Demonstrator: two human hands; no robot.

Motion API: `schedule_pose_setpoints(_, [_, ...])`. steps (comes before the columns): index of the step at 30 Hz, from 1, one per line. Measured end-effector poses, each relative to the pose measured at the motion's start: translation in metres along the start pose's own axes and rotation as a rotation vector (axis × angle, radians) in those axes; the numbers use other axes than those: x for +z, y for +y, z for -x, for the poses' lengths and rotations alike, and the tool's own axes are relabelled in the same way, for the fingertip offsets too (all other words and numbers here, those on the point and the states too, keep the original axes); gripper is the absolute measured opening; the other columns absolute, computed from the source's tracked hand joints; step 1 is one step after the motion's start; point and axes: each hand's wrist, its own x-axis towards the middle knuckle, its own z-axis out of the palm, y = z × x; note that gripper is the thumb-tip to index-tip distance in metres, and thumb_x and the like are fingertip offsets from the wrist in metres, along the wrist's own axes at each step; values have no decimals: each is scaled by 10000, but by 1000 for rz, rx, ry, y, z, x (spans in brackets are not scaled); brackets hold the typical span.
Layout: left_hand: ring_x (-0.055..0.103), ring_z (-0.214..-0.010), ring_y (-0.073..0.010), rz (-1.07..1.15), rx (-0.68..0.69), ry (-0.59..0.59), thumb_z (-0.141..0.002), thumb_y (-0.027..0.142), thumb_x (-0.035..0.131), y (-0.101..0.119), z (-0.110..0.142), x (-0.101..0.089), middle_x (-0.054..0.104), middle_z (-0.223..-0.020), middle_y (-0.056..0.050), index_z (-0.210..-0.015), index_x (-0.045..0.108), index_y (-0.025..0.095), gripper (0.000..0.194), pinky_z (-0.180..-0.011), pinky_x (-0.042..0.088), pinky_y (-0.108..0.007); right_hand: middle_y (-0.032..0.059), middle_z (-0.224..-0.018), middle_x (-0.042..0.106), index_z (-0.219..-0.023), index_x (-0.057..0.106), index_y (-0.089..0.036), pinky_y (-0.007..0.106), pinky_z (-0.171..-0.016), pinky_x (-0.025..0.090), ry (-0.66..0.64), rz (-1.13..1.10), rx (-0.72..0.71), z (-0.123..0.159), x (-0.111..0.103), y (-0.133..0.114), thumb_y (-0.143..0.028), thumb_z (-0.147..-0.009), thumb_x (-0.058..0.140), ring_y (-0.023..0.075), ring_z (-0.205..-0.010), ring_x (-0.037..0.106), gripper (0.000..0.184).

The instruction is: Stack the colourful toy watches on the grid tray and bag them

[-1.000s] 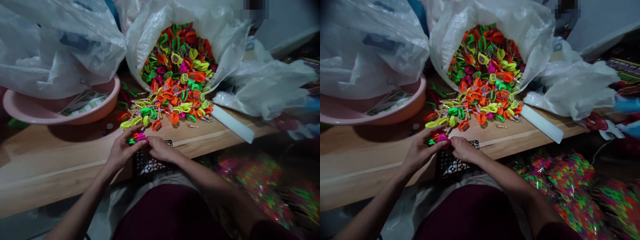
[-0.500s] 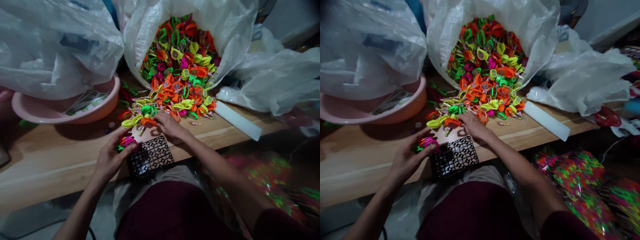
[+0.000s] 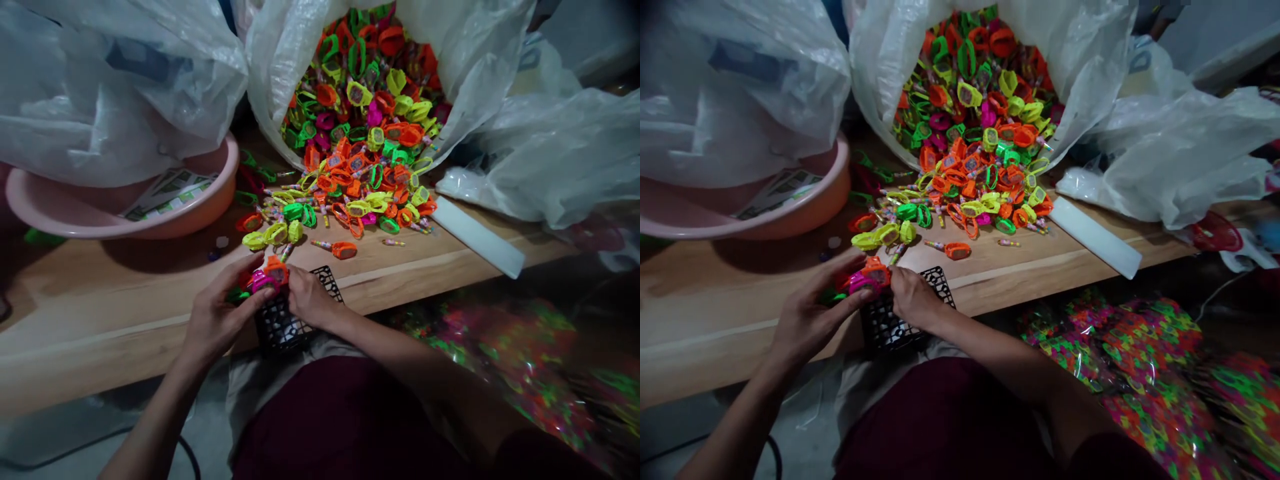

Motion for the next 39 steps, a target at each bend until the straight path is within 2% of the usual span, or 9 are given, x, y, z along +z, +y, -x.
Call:
schedule_pose_setpoints(4, [593, -1455, -319, -44, 90, -58, -840, 584, 815, -5, -7, -8, 629, -1571, -89, -1561, 551, 318, 813, -1273, 439, -507, 175, -1190, 739, -1268, 642, -96, 389, -997, 570, -107, 75, -37, -8, -7, 0, 38, -809, 521, 266, -1078, 694, 493])
schedule_pose_setpoints(7, [688, -1317, -323, -131, 122, -96, -860, 613, 779, -3, -13, -15, 739, -1414, -78, -1394, 708, 306, 620, -1188, 522, -490, 91, -1087, 762, -1152, 711, -152, 328, -927, 547, -221, 61, -120, -24, -41, 3, 29, -876, 563, 219, -1020, 693, 361])
schedule_pose_setpoints(10, [738, -1185, -310, -170, 110, -125, -871, 636, 750, 2, -16, -21, 768, -1332, -80, -1373, 710, 309, 601, -1076, 589, -457, 71, -1149, 747, -1047, 761, -200, 350, -994, 486, -212, 239, -192, -42, -87, 15, -23, -888, 690, 228, -1130, 633, 249])
schedule_pose_setpoints(14, [584, -1447, -339, -273, 195, -150, -913, 630, 686, 9, -18, -27, 618, -1570, -100, -1468, 634, 294, 651, -1230, 469, -513, 92, -995, 732, -866, 766, -171, 323, -826, 454, -276, 505, -31, -51, -132, 44, -27, -874, 656, 210, -899, 590, 181])
schedule_pose_setpoints(18, [520, -1513, -345, -319, 212, -231, -960, 606, 613, 15, -17, -28, 555, -1643, -79, -1560, 556, 328, 663, -1287, 393, -567, 62, -957, 718, -1015, 781, -179, 282, -732, 415, -315, 474, 10, -35, -149, 65, -5, -867, 595, 185, -830, 575, 294])
schedule_pose_setpoints(26, [619, -1406, -349, -228, 113, -171, -939, 580, 664, 15, -12, -23, 644, -1549, -95, -1478, 633, 314, 602, -1227, 472, -557, 113, -1198, 636, -1119, 745, -181, 364, -926, 504, -23, 328, -36, 0, -129, 44, -54, -933, 601, 229, -1050, 609, 267])
schedule_pose_setpoints(31, [632, -1379, -344, -234, 114, -155, -948, 577, 656, 12, -11, -21, 644, -1544, -107, -1506, 603, 305, 623, -1216, 477, -558, 75, -1113, 717, -1186, 719, -183, 394, -996, 524, -30, -12, 31, -1, -109, 24, -118, -912, 684, 232, -1062, 646, 283])
schedule_pose_setpoints(36, [614, -1401, -340, -257, 133, -116, -948, 613, 643, 11, -8, -15, 639, -1546, -126, -1557, 547, 253, 714, -1209, 479, -524, 27, -955, 743, -1034, 702, -160, 294, -776, 571, -136, -592, 232, -5, -61, 10, -255, -895, 758, 174, -830, 666, 178])
schedule_pose_setpoints(39, [591, -1434, -337, -256, 144, -103, -948, 619, 638, 10, -7, -12, 643, -1544, -124, -1509, 590, 241, 679, -1231, 457, -523, 22, -959, 765, -1035, 704, -168, 282, -768, 570, -138, -574, 287, -7, -35, 8, -171, -889, 706, 180, -836, 688, 146])
